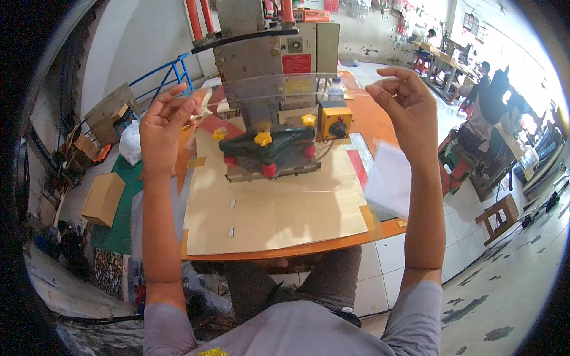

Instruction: The person picks up plastic sheets one at a time and places them on a work surface under a machine, aligns the sheet edges by hand, and retrieves the sheet once the machine has completed its press cycle.

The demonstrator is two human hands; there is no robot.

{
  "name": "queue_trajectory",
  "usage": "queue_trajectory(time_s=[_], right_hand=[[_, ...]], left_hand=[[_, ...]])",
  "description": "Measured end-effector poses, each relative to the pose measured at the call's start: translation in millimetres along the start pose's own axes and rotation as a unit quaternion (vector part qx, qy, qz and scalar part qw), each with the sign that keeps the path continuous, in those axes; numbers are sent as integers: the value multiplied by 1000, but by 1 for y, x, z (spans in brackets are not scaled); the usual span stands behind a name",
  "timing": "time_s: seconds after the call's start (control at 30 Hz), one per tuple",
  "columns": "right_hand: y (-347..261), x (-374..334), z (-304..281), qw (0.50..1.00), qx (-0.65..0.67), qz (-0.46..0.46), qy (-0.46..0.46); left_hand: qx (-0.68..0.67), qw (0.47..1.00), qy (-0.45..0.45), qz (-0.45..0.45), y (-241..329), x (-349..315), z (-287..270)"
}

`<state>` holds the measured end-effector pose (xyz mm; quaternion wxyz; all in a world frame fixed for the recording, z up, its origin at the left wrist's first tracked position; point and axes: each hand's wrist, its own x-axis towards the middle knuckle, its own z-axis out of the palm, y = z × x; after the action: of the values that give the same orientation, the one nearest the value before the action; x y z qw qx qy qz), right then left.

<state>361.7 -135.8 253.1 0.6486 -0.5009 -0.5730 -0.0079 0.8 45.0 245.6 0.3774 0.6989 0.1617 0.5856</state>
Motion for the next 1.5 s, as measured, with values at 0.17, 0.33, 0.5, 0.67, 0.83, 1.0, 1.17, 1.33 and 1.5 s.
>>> queue_trajectory(time_s=[0.17, 0.33, 0.5, 0.67, 0.83, 1.0, 1.17, 1.33, 1.5], right_hand=[[-13, 24, 2, 1000, -25, -9, -4], [-19, 40, 8, 999, -37, -16, -7], [-20, 46, 11, 1000, -24, -9, -15], [-16, 49, 13, 999, -4, 6, -33], [-1, 53, 9, 997, 33, 14, -64], [-10, 49, 13, 992, 51, 37, -109], [-16, 43, 7, 993, 17, 38, -114], [-15, 35, -2, 993, 23, 36, -109], [-12, 31, -9, 994, 9, 44, -96]], left_hand=[[48, 999, -2, 26, 7, 29, -11], [44, 999, 12, 15, 17, 38, -16], [48, 998, 29, 8, 21, 38, -24], [31, 999, 7, -14, 29, 35, -30], [44, 999, -12, -17, 28, 34, -40], [75, 997, -15, -12, 12, 35, -51], [47, 999, 6, -11, 6, 32, -44], [51, 999, -1, -5, 5, 28, -40], [69, 998, -3, -3, 10, 23, -31]])
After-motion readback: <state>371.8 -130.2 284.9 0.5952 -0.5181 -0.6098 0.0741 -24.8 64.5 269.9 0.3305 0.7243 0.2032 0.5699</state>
